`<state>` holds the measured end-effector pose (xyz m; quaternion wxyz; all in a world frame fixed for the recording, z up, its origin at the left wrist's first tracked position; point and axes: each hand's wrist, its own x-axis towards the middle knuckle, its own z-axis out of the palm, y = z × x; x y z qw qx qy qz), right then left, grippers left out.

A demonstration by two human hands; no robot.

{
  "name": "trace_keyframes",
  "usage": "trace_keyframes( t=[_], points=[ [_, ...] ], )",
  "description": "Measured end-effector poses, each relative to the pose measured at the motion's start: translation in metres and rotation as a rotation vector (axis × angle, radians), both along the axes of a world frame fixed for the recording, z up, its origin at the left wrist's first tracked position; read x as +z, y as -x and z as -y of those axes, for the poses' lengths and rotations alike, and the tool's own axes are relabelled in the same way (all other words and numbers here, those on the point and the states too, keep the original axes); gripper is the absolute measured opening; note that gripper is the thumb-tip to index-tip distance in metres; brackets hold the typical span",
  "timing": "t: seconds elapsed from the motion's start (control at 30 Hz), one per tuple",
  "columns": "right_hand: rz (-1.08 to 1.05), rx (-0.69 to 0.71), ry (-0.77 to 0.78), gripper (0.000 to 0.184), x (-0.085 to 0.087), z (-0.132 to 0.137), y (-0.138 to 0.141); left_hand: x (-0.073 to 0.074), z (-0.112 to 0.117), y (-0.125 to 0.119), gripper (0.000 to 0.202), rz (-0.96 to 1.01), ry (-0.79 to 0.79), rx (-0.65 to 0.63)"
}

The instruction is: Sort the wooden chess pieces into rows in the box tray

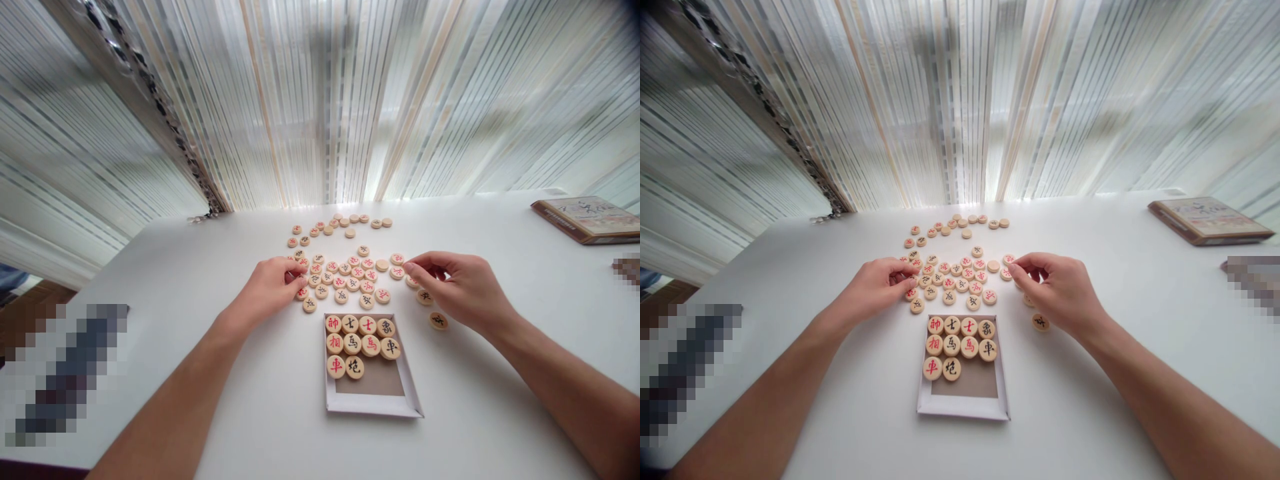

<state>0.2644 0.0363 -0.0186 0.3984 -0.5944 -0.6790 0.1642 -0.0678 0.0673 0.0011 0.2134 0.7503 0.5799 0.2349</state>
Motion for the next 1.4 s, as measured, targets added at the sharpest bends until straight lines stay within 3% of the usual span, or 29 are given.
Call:
trace_keyframes(
  t=[0.13,0.33,0.53,0.67,0.83,1.0,1.2,1.4],
  points=[
    [-0.005,0.001,0.024,0.031,0.000,0.001,0.001,-0.002,0.000,0.004,0.025,0.034,0.068,-0.005],
    [0.012,0.017,0.012,0.031,-0.001,-0.001,0.000,0.000,0.000,0.002,0.012,0.153,0.105,0.037],
    [-0.021,0.037,0.001,0.029,0.001,0.004,0.005,0.008,0.009,-0.016,0.029,0.440,0.166,0.023],
    [-0.057,0.157,-0.042,0.024,0.006,0.017,0.021,0.012,0.028,-0.036,0.033,0.862,0.384,-0.018],
    [-0.121,0.383,-0.068,0.014,0.010,0.034,0.039,0.017,0.052,-0.057,0.030,1.056,0.554,-0.041],
    [-0.189,0.475,-0.104,0.009,0.013,0.045,0.047,0.016,0.063,-0.066,0.032,1.079,0.593,-0.033],
    [-0.247,0.445,-0.091,0.014,0.016,0.050,0.051,0.015,0.068,-0.070,0.035,1.061,0.626,-0.032],
    [-0.321,0.419,0.027,0.022,0.016,0.051,0.052,0.017,0.070,-0.070,0.036,1.034,0.627,-0.074]
  ],
)
